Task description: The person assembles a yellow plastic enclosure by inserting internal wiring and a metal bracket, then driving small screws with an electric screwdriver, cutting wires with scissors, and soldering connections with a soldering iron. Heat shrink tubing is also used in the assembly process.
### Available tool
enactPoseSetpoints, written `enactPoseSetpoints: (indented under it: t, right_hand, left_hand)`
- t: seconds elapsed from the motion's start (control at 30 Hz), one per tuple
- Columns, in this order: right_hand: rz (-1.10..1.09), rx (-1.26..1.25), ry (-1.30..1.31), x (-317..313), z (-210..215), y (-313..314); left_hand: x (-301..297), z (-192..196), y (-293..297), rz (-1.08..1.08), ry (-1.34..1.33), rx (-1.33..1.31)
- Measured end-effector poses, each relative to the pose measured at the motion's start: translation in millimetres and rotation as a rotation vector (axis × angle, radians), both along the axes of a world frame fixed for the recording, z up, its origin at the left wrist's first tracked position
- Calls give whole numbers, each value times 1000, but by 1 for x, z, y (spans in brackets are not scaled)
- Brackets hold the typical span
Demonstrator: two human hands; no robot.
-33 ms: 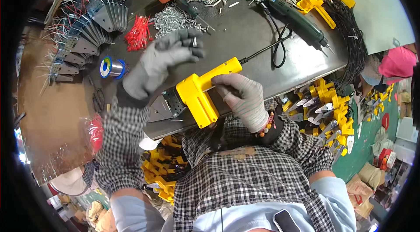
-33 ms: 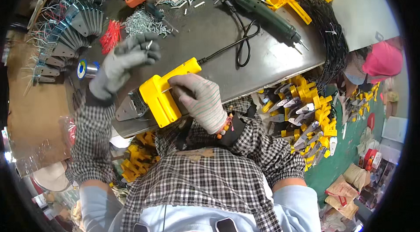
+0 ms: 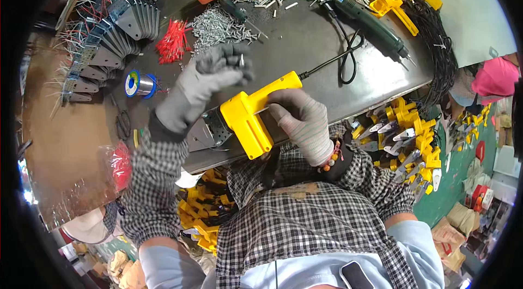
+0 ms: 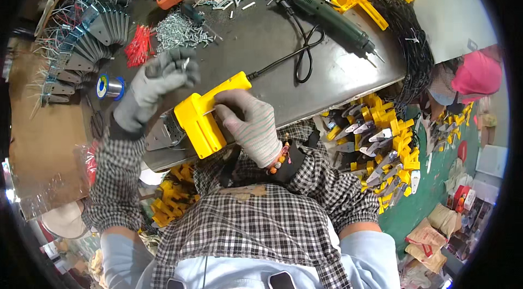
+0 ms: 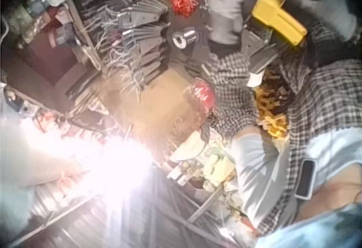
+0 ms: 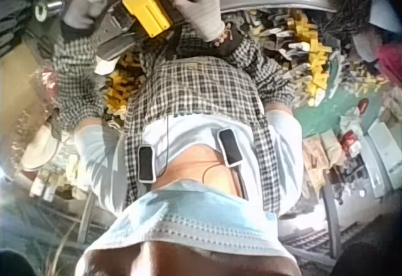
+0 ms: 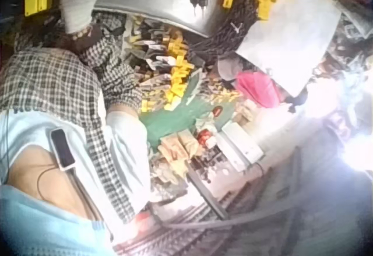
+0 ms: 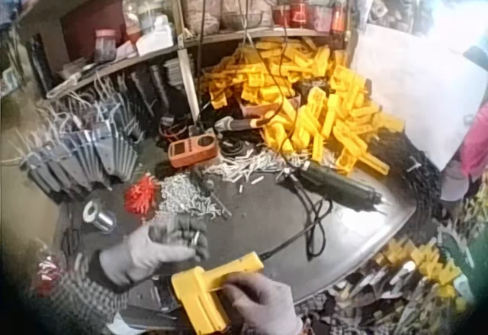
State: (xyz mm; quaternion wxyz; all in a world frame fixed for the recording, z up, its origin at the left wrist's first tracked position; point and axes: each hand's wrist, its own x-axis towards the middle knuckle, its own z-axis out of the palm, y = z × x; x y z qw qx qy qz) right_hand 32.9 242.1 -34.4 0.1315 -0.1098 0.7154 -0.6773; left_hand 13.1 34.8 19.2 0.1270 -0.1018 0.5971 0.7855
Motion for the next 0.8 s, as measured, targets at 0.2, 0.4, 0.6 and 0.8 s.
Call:
enactPoseSetpoints:
  t: [0.2,0.4,0.6,0.8]
  right_hand:
    - [23,-12,85,18,-22,-1]
    - [-123,489,826,-53,-4,53]
    - [-144,1313,813,-201,3,149]
    - [-164,715,796,-235,-7,168]
  left_hand:
    - [15,-25,-8,-63,-4,-438]
    - [16,-37,-3,-78,74,-437]
    - [6,0,12,-413,251,-1125]
    - [-6,13,6,-629,502,-1288]
